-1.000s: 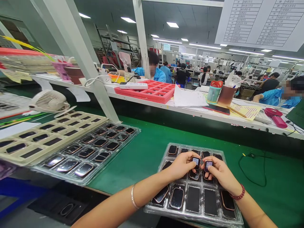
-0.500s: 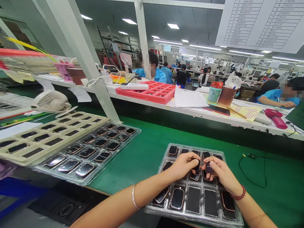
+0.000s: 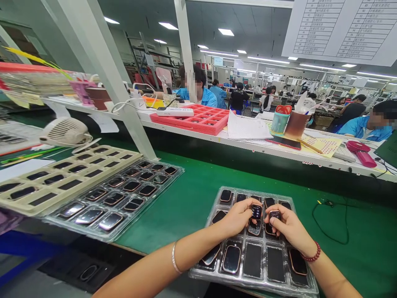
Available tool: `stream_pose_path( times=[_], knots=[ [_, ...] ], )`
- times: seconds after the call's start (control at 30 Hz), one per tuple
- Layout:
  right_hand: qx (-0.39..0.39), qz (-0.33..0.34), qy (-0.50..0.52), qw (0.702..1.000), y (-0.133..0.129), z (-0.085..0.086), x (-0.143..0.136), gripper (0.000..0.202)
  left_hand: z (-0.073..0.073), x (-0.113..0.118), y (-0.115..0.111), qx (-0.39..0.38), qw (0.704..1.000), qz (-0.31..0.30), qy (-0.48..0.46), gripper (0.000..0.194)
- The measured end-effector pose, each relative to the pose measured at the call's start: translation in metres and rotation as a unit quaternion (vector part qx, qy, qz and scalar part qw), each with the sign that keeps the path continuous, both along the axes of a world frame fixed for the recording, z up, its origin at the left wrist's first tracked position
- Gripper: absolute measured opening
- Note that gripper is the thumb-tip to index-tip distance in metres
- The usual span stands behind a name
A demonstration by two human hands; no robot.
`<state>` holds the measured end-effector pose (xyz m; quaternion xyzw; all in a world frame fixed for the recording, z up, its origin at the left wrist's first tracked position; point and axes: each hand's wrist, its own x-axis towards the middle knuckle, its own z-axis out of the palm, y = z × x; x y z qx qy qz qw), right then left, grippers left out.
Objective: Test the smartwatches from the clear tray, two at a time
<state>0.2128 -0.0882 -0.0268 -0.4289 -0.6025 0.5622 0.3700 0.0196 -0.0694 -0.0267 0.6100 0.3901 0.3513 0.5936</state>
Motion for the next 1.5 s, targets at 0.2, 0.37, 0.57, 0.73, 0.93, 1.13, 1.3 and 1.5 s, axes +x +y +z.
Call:
stream_pose_path(
  times=[0.2, 0.37, 0.57, 0.73, 0.93, 1.13, 1.3, 1.5],
  knots=[
    [0.005, 0.024, 0.017, 1.0, -0.0015, 0.0, 0.0006, 0.029, -0.0002, -0.0011, 0.0017, 0.048, 0.999, 0.011, 0.009, 0.026],
    [-0.005, 0.031, 0.024, 0.999, -0.001, -0.0039, 0.0011, 0.039, -0.0011, -0.0018, 0.0021, 0.057, 0.998, 0.012, -0.008, 0.036],
    [-0.038, 0.012, 0.058, 0.997, 0.0003, -0.0032, 0.003, 0.036, -0.0004, -0.001, 0.0018, -0.006, 1.0, 0.001, -0.014, 0.028],
    [-0.014, 0.007, 0.048, 0.999, 0.0002, -0.0028, 0.0017, 0.041, -0.0023, -0.0009, 0.0022, 0.02, 0.999, 0.006, -0.031, 0.045],
    [-0.052, 0.004, 0.06, 0.997, 0.0003, -0.0021, 0.0008, 0.037, -0.0012, -0.0014, 0.0027, 0.001, 1.0, 0.005, -0.01, 0.029],
    [-0.006, 0.007, 0.045, 0.999, 0.0001, -0.0014, 0.0009, 0.039, -0.0047, -0.0014, 0.0039, 0.042, 0.999, 0.001, -0.026, 0.037],
    [-0.012, 0.009, 0.014, 1.0, -0.0011, 0.0019, 0.0, 0.035, -0.0039, -0.0029, 0.0031, 0.053, 0.999, 0.006, -0.008, 0.035],
    [-0.02, 0.006, 0.005, 1.0, -0.0009, 0.0025, -0.0005, 0.032, -0.0048, -0.003, 0.0043, 0.04, 0.999, -0.005, -0.01, 0.025]
  ],
)
